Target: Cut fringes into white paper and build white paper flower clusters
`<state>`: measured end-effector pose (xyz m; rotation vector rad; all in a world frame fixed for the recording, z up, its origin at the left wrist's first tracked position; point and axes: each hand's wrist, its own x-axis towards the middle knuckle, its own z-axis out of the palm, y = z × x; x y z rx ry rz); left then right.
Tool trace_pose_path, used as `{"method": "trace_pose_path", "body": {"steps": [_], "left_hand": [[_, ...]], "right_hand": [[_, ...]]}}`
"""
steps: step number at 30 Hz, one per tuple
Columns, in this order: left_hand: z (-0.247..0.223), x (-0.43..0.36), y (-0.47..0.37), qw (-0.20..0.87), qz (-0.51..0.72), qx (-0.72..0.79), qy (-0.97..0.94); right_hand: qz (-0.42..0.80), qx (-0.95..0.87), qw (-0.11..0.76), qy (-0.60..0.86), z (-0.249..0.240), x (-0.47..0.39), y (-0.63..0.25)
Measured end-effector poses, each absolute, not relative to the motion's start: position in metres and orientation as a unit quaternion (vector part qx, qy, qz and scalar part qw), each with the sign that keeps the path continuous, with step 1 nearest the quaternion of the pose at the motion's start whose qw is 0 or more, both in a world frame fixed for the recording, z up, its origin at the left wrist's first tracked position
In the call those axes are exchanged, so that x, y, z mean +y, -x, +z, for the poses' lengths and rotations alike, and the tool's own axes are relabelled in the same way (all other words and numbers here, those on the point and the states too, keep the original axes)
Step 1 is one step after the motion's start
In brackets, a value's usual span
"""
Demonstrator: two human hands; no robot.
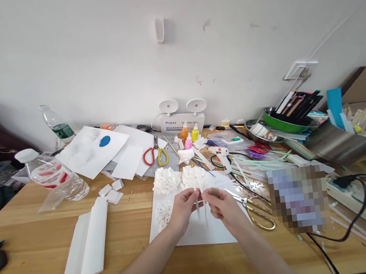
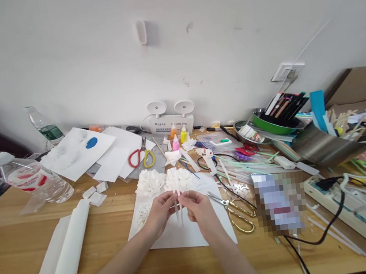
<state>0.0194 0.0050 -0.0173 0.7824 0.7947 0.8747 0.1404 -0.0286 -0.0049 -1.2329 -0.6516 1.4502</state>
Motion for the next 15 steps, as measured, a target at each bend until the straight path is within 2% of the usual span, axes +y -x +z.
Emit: {"method": "trace_pose_path", "body": {"steps": [15], "left_hand": [[-0.0177, 0.0072, -0.0169, 0.808, 0.371, 0.360, -0.281]], "right_hand": [[0.585, -0.285, 0.542, 0.532, -0.0180, -0.0324, -0.1283]]}}
